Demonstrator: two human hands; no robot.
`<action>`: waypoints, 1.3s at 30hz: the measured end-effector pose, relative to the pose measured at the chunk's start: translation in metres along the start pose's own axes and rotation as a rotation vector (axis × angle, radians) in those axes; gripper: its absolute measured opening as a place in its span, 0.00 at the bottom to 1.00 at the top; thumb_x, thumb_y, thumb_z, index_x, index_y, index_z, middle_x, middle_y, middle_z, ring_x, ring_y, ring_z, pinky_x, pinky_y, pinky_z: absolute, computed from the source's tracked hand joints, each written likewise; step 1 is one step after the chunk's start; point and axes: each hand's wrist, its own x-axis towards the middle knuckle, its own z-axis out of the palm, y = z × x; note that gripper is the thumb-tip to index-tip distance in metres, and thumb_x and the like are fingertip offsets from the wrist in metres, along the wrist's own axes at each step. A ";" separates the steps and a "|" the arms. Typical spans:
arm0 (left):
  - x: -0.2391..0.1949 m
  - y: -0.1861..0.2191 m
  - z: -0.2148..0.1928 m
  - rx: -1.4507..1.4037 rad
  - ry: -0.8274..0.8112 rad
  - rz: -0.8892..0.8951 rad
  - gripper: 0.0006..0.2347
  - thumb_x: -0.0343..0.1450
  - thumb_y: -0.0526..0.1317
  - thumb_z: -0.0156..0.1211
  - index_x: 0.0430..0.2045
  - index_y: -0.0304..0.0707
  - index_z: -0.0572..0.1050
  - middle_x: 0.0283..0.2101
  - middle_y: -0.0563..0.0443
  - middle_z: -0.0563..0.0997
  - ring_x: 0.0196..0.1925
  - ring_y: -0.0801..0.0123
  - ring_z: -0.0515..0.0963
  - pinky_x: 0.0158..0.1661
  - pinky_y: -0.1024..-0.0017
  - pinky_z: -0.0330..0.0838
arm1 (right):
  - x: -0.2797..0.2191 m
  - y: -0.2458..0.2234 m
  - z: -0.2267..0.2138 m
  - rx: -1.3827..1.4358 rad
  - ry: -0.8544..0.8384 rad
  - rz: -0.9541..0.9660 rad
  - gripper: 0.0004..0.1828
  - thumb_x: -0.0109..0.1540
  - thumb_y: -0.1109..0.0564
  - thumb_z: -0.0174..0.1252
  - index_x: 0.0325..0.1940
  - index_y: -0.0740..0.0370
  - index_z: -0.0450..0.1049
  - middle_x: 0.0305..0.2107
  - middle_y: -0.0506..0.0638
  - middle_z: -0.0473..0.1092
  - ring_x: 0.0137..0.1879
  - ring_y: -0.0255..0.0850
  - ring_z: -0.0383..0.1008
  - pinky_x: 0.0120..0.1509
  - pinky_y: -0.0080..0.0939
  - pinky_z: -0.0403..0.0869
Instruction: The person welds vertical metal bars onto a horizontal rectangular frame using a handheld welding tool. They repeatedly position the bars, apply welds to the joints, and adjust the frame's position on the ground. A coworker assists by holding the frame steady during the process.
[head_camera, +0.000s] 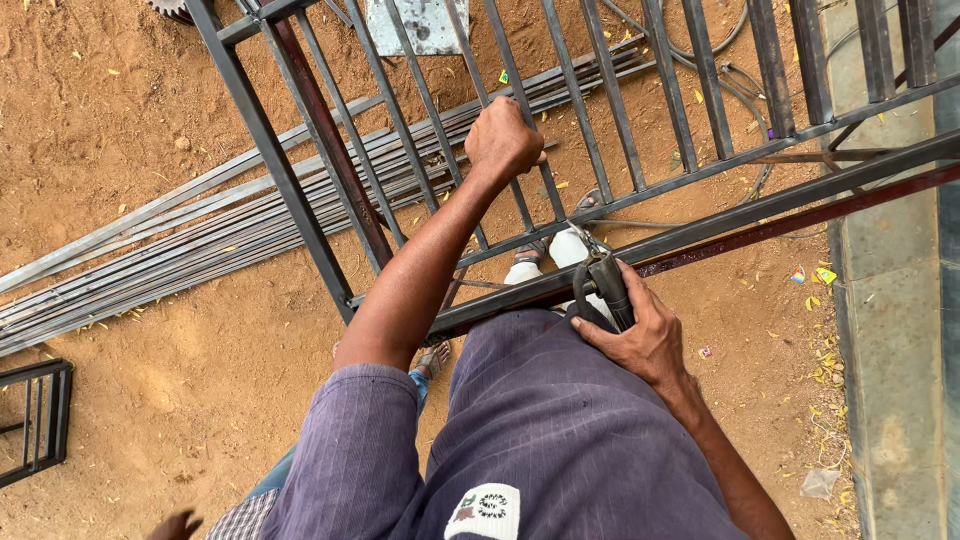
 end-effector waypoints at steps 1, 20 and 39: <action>0.000 0.000 0.001 -0.010 0.001 -0.003 0.04 0.64 0.36 0.70 0.22 0.38 0.80 0.22 0.53 0.84 0.26 0.74 0.84 0.31 0.67 0.75 | 0.000 0.001 0.001 -0.001 0.003 -0.011 0.55 0.47 0.42 0.77 0.72 0.64 0.62 0.54 0.67 0.73 0.57 0.57 0.78 0.57 0.51 0.79; -0.005 0.003 -0.005 -0.025 0.000 0.012 0.07 0.62 0.37 0.75 0.18 0.35 0.80 0.19 0.50 0.83 0.22 0.73 0.82 0.27 0.67 0.74 | 0.002 0.005 0.004 -0.040 -0.008 -0.021 0.55 0.47 0.41 0.76 0.72 0.65 0.61 0.54 0.68 0.73 0.56 0.58 0.78 0.55 0.53 0.79; -0.006 0.003 -0.006 -0.040 -0.022 0.005 0.06 0.63 0.37 0.73 0.21 0.36 0.80 0.20 0.52 0.84 0.22 0.75 0.82 0.30 0.66 0.74 | 0.002 0.005 0.007 -0.041 0.017 -0.051 0.55 0.47 0.41 0.76 0.71 0.65 0.62 0.53 0.67 0.73 0.56 0.58 0.79 0.56 0.52 0.79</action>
